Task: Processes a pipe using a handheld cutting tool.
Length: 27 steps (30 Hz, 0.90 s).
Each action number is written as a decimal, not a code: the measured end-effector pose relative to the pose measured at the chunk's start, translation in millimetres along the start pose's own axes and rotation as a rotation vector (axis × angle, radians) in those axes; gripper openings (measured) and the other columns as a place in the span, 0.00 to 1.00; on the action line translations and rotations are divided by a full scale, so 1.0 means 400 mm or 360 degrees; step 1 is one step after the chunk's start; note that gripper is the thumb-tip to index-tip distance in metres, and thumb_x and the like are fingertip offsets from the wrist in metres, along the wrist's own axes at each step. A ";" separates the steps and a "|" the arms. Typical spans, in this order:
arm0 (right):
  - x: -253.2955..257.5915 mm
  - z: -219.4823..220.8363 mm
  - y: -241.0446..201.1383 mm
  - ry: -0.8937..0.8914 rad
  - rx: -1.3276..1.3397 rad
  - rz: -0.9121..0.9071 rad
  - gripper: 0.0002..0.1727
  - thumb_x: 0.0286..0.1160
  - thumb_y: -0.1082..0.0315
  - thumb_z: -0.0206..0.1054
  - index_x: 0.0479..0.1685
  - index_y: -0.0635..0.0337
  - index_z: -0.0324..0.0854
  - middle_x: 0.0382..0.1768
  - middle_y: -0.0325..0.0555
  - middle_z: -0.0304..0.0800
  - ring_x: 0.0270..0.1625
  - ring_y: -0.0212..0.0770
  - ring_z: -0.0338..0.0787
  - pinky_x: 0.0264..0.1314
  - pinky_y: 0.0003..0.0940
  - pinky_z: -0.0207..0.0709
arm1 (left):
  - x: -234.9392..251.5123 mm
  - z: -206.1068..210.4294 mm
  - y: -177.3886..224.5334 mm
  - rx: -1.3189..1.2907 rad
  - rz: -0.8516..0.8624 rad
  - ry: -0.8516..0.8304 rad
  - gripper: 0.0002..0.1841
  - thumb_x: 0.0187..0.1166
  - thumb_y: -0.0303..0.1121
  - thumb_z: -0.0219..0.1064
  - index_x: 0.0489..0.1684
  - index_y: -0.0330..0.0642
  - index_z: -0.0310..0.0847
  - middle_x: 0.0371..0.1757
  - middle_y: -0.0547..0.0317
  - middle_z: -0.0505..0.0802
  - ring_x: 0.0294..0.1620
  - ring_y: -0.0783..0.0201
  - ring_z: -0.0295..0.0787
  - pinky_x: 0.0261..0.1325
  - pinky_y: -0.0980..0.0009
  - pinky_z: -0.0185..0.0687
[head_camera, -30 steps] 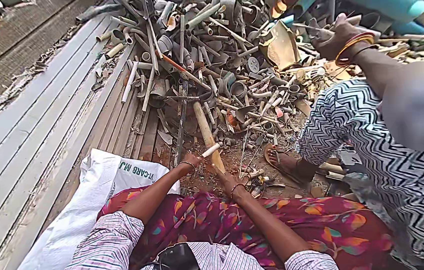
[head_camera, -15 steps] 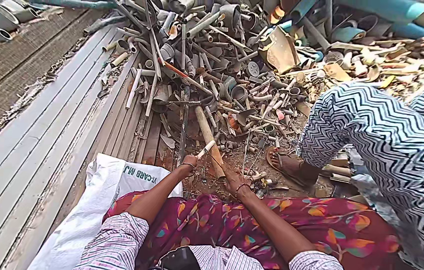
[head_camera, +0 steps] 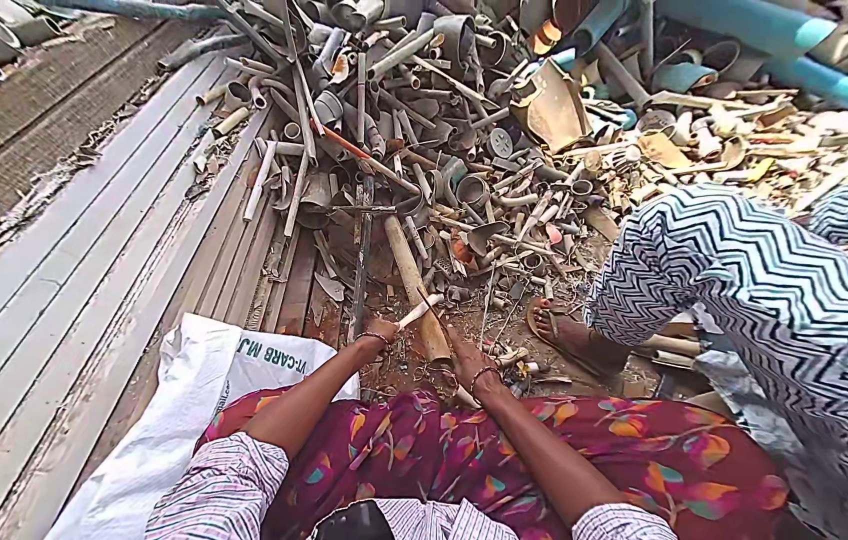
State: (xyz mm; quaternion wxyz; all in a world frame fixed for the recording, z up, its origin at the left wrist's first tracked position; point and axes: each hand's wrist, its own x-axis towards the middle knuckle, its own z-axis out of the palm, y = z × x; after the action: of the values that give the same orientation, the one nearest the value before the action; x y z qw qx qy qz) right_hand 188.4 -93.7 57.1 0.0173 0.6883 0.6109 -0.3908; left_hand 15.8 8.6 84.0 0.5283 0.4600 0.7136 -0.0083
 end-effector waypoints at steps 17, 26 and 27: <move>0.128 0.021 0.070 0.0113 0.0504 -0.0163 0.32 0.97 0.64 0.39 0.98 0.56 0.38 0.75 0.73 0.78 0.75 0.68 0.82 0.82 0.58 0.66 | 0.006 0.003 -0.019 0.0034 -0.0068 -0.0083 0.15 0.96 0.38 0.47 0.59 0.35 0.74 0.35 0.61 0.71 0.26 0.68 0.64 0.31 0.72 0.65; 0.139 0.044 0.094 0.0193 0.0516 -0.0258 0.31 0.96 0.64 0.41 0.96 0.60 0.45 0.74 0.71 0.80 0.74 0.69 0.83 0.80 0.63 0.66 | 0.008 -0.010 -0.008 -0.0181 -0.0126 -0.0057 0.15 0.96 0.37 0.46 0.56 0.37 0.75 0.31 0.62 0.73 0.21 0.70 0.63 0.26 0.75 0.64; 0.140 0.036 0.092 0.0211 0.0542 -0.0194 0.30 0.96 0.65 0.41 0.94 0.62 0.49 0.70 0.73 0.82 0.72 0.69 0.84 0.78 0.62 0.68 | 0.009 -0.017 -0.010 -0.0264 -0.0154 -0.0055 0.15 0.96 0.37 0.46 0.58 0.37 0.75 0.31 0.62 0.73 0.21 0.70 0.62 0.25 0.76 0.62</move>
State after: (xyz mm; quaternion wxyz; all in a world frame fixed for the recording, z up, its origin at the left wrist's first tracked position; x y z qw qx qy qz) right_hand 209.4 -63.9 -1.1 -0.1632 0.6674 0.5762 -0.4426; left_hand 8.1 12.0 82.6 0.5757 0.3796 0.7240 0.0174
